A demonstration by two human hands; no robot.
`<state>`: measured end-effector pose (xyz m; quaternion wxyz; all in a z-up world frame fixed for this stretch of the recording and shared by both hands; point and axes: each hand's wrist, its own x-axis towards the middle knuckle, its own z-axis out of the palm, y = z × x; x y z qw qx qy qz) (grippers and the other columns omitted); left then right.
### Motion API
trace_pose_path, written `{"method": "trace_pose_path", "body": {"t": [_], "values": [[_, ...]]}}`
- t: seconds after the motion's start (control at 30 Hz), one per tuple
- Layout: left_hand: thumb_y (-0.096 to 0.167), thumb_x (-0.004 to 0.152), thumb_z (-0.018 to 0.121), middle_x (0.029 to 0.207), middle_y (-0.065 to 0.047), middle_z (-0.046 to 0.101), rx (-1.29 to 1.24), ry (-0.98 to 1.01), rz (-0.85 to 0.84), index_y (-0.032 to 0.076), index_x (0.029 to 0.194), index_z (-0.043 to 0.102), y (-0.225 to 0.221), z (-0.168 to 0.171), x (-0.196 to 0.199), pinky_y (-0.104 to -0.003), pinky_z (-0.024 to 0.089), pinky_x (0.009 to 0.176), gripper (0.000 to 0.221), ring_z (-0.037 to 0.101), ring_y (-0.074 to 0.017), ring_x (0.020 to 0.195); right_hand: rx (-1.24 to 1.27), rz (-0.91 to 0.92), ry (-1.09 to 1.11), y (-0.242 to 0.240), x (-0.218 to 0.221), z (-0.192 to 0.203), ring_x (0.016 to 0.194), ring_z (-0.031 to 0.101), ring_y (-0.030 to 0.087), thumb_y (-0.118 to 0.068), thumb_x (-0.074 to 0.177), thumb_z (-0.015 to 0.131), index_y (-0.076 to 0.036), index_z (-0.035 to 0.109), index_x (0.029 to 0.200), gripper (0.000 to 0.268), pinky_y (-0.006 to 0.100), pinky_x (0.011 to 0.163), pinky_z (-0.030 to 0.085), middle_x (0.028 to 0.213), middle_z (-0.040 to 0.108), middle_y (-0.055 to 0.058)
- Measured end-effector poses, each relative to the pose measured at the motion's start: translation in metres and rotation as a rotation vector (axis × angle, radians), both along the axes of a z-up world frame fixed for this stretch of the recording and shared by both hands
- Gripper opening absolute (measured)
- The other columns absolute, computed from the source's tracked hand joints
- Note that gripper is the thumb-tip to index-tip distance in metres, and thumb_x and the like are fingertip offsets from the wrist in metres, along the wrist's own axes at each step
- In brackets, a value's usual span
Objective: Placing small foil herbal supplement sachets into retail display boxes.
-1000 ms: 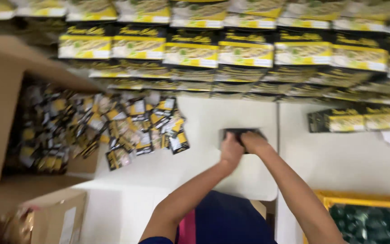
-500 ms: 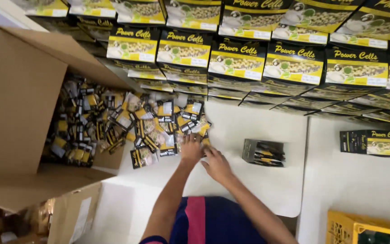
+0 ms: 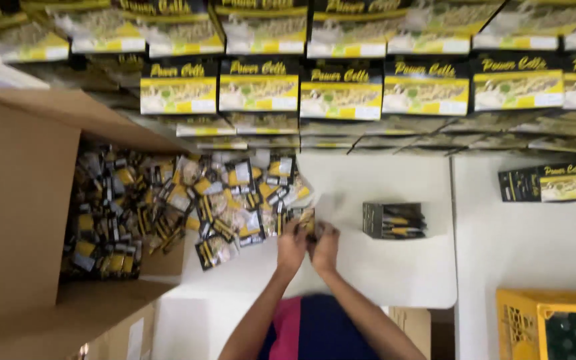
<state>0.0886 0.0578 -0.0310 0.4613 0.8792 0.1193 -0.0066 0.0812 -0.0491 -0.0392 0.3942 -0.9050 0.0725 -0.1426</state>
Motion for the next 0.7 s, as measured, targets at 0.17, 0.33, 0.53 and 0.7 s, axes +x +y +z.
{"method": "trace_pose_path", "body": {"t": [0.17,0.33,0.53,0.7], "values": [[0.005,0.1,0.057,0.096,-0.014,0.072,-0.401,-0.174,0.307,0.001,0.109,0.065,0.044,-0.04,-0.027,-0.042,0.061,0.079,0.013,0.07,-0.0244,0.087,0.296,-0.087,0.386,0.005,0.012,-0.043,0.087,0.073,0.033,-0.013,0.07,0.088,-0.005,0.068,0.111,0.047,0.043,0.08,0.059,0.095,0.074,0.014],[0.003,0.101,0.055,0.095,-0.012,0.068,-0.915,0.141,0.164,-0.004,0.104,0.062,0.053,-0.108,-0.08,-0.041,0.061,0.083,0.01,0.068,-0.022,0.085,0.072,-0.014,0.007,-0.048,-0.033,0.005,0.099,0.07,0.031,-0.007,0.08,0.081,-0.014,0.065,0.122,0.046,0.042,0.081,0.058,0.115,0.067,0.01],[0.04,0.098,0.062,0.128,-0.025,0.061,0.342,0.438,-0.348,-0.003,0.124,0.059,0.01,0.039,-0.085,-0.049,0.047,0.104,0.049,0.058,-0.0391,0.12,-0.331,0.533,0.391,-0.091,-0.073,0.02,0.109,0.063,0.041,-0.027,0.09,0.071,-0.006,0.048,0.146,0.063,0.046,0.08,0.057,0.137,0.049,0.023],[0.05,0.1,0.059,0.166,-0.021,0.031,0.705,-0.269,-0.759,-0.002,0.153,0.041,0.031,-0.003,-0.072,-0.051,0.022,0.125,0.077,0.023,-0.0353,0.156,-0.493,0.95,0.075,-0.088,-0.044,0.031,0.149,0.022,0.046,-0.051,0.098,0.055,-0.005,0.033,0.157,0.078,0.058,0.12,0.019,0.162,0.034,0.021]]}}
